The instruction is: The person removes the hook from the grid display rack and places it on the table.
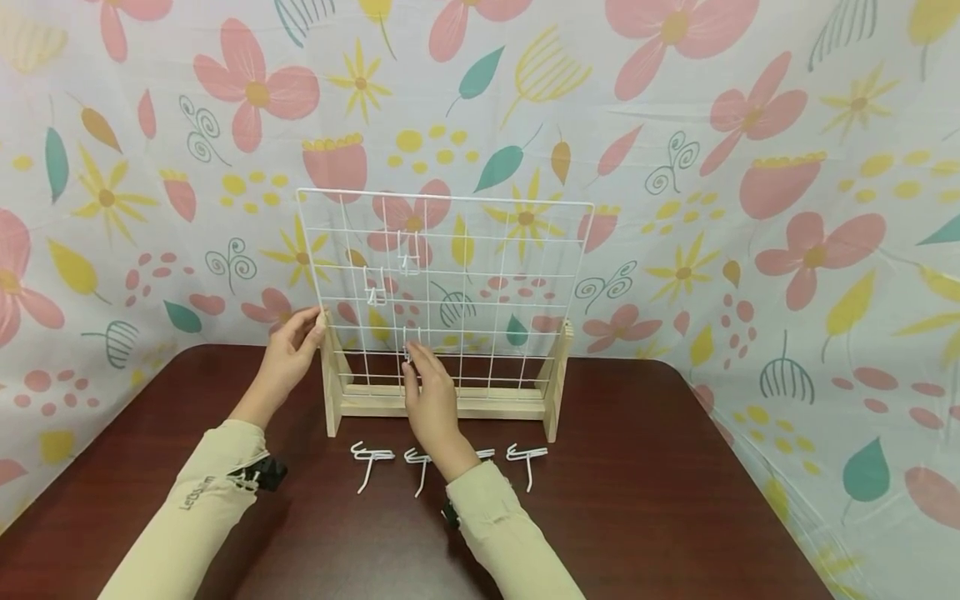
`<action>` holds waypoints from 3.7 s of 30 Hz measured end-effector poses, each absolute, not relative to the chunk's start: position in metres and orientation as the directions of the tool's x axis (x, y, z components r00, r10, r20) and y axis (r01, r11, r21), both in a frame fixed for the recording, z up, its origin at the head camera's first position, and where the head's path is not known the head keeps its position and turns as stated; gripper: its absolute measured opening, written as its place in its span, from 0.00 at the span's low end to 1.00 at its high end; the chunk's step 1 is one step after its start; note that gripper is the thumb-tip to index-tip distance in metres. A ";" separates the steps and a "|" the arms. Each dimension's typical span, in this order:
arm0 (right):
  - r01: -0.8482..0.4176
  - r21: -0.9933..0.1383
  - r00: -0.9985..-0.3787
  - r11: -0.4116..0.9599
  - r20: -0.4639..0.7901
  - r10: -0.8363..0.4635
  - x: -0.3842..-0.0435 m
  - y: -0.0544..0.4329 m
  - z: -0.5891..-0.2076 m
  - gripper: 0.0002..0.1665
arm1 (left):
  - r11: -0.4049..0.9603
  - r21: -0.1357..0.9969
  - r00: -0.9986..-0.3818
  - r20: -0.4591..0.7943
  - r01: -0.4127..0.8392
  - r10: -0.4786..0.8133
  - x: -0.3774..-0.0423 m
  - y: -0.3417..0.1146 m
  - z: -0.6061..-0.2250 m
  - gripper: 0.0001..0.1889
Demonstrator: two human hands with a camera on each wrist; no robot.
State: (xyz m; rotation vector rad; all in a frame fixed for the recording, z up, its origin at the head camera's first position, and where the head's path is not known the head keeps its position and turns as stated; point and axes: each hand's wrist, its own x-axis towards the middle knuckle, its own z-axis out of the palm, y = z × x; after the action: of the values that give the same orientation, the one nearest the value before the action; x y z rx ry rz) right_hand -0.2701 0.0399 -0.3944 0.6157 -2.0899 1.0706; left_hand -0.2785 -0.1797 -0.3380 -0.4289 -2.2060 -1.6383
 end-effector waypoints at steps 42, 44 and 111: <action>-0.754 -0.434 -0.530 0.493 0.845 -0.068 -0.281 0.042 -0.385 0.13 | 0.278 0.833 -0.872 0.489 0.478 0.033 -0.294 -0.185 -0.354 0.21; -0.757 -0.428 -0.526 0.493 0.848 -0.071 -0.280 0.043 -0.384 0.13 | 0.285 0.835 -0.876 0.480 0.471 0.042 -0.287 -0.183 -0.347 0.21; -0.848 -0.197 -0.400 0.492 0.846 -0.353 -0.255 0.123 -0.396 0.20 | 0.274 0.843 -0.881 0.471 0.462 0.038 -0.306 -0.191 -0.363 0.22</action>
State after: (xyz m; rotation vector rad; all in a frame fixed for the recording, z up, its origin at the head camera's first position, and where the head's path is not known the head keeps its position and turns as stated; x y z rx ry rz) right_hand -0.2550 0.1225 -0.3959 0.9896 -1.9678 0.8180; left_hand -0.3056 -0.1906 -0.3625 -0.4540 -2.1923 -1.6378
